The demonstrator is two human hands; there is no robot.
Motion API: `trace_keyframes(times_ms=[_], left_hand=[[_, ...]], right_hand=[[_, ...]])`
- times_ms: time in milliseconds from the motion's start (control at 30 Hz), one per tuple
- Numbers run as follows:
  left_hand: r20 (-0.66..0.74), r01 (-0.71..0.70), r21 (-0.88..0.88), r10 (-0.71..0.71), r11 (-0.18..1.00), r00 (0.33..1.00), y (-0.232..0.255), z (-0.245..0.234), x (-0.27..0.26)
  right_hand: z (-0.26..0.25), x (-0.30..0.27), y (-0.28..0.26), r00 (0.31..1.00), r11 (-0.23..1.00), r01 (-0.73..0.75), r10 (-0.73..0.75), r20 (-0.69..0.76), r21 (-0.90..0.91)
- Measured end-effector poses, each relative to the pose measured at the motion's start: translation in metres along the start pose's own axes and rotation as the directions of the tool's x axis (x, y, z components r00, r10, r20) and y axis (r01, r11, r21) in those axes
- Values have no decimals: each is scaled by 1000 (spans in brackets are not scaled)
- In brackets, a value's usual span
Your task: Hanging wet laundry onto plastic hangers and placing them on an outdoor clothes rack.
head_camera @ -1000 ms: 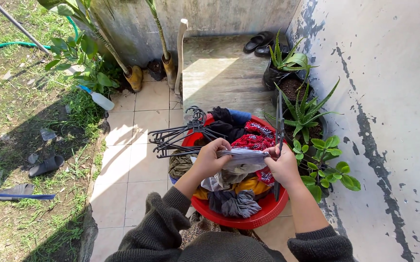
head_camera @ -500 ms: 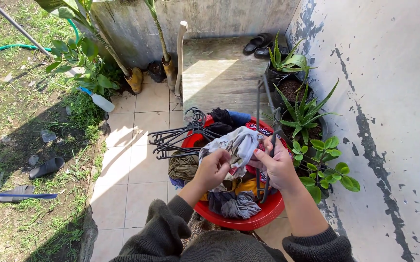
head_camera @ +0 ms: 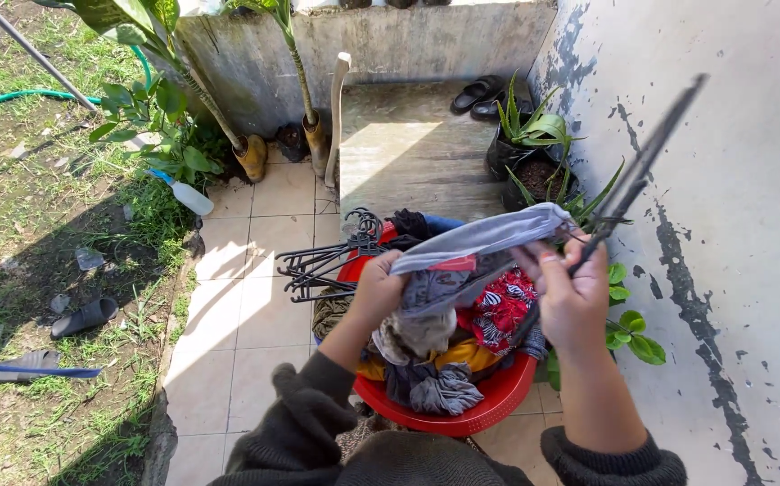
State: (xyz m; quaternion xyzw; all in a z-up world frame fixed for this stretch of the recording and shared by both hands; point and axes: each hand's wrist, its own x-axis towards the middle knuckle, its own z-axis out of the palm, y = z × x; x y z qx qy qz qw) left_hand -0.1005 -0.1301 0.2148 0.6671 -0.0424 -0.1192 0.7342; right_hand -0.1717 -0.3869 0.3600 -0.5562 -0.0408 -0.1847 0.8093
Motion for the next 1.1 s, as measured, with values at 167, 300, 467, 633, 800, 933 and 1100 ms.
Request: trace_keyframes(times_ms=[167, 300, 467, 633, 800, 933, 1100], left_hand=[[189, -111, -109, 130, 988, 973, 162, -5, -21], [177, -224, 241, 184, 944, 967, 151, -18, -11], [10, -145, 887, 295, 438, 956, 54, -35, -15], [-90, -85, 957, 562, 277, 822, -2, -30, -22], [-489, 230, -114, -256, 967, 834, -125, -26, -5], [-609, 229, 88, -130, 969, 783, -115, -9, -15], [-385, 11, 763, 441, 646, 811, -74, -7, -39]], right_hand=[[-6, 11, -33, 996, 990, -49, 39, -81, -130], [-68, 6, 25, 953, 950, -271, 243, -178, -153], [-47, -22, 54, 784, 805, -589, 550, -287, -66], [-61, -47, 98, 724, 757, -650, 589, -358, -68], [-48, -67, 101, 641, 684, -730, 690, -336, 11], [-14, -74, 77, 689, 727, -686, 659, -303, 21], [-24, -74, 87, 671, 703, -705, 704, -235, 92]])
